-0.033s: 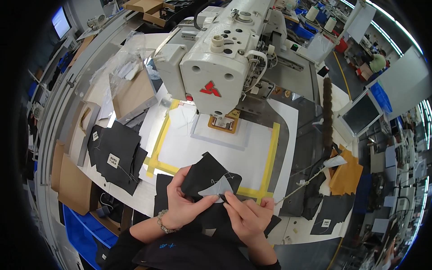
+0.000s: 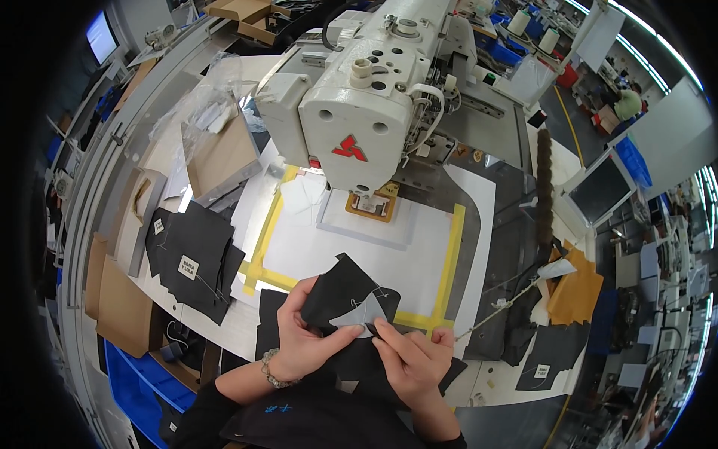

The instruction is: Sewing small identification labels onto black leather components using an industrial sewing machine.

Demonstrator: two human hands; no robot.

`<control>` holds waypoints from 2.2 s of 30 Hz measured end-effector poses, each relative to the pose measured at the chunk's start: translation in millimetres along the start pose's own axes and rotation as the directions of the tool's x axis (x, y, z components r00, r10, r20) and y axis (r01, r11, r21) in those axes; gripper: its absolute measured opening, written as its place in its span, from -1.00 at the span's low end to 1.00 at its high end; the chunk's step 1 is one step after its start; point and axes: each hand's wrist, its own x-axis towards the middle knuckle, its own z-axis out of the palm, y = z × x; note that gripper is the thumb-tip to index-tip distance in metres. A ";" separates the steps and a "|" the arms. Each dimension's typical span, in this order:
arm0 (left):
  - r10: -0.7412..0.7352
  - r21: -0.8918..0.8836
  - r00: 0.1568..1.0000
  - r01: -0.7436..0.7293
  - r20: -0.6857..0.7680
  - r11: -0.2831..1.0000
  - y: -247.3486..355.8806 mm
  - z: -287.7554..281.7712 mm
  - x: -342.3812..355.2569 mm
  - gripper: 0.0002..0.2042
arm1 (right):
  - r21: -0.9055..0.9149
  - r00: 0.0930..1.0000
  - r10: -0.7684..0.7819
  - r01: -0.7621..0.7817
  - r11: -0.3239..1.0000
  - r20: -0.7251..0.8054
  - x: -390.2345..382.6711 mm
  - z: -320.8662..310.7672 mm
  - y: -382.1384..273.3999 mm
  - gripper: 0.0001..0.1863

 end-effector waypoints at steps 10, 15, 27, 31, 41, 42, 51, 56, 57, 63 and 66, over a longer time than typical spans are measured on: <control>0.024 0.001 1.000 -0.024 -0.016 1.000 0.7 0.2 2.6 -0.37 | -0.244 0.997 -0.075 0.067 0.968 -0.025 -0.7 -4.2 -7.8 -0.61; 0.027 0.016 1.000 -0.027 -0.011 1.000 1.4 0.2 2.1 -0.36 | -0.312 0.995 -0.102 0.098 0.945 0.004 0.4 -5.8 -13.0 -0.62; 0.034 0.059 0.999 -0.033 -0.016 0.998 1.2 1.2 1.9 -0.38 | -0.383 0.991 -0.133 0.122 0.916 -0.002 0.7 -5.7 -14.5 -0.61; 0.029 0.108 1.000 -0.030 0.004 0.994 1.9 0.6 2.6 -0.40 | -0.389 0.985 -0.168 0.136 0.911 -0.050 -4.0 -1.4 -6.5 -0.57; 0.028 0.165 1.000 -0.030 0.011 0.986 3.2 -1.9 2.3 -0.41 | -0.418 0.969 -0.246 0.211 0.884 -0.031 -1.9 2.5 -1.8 -0.62; 0.031 0.162 1.000 -0.031 0.007 0.986 2.5 -1.9 2.4 -0.41 | -0.406 0.966 -0.253 0.212 0.889 -0.050 -1.6 3.3 -1.1 -0.63; 0.040 0.097 0.999 -0.043 0.028 0.994 2.9 -1.8 2.1 -0.38 | 0.065 0.998 -0.027 0.030 0.997 -0.048 -0.1 7.1 5.5 -0.62; 0.014 0.063 1.000 -0.015 0.014 0.998 2.6 -1.0 2.3 -0.38 | -0.066 0.997 -0.072 0.069 0.995 -0.039 -0.9 3.7 2.5 -0.62; 0.030 0.090 0.999 -0.031 0.018 0.995 2.6 -2.0 1.9 -0.38 | -0.211 0.990 -0.136 0.128 0.969 -0.025 -1.3 1.7 1.0 -0.61; 0.038 0.116 0.999 -0.040 0.021 0.992 5.1 -1.4 2.4 -0.38 | -0.393 0.971 -0.233 0.197 0.898 -0.044 -2.4 -0.4 -2.8 -0.58; 0.046 0.126 0.999 -0.048 0.022 0.991 4.5 -1.9 2.2 -0.37 | -0.402 0.968 -0.245 0.206 0.892 -0.049 -2.4 -0.6 -3.8 -0.59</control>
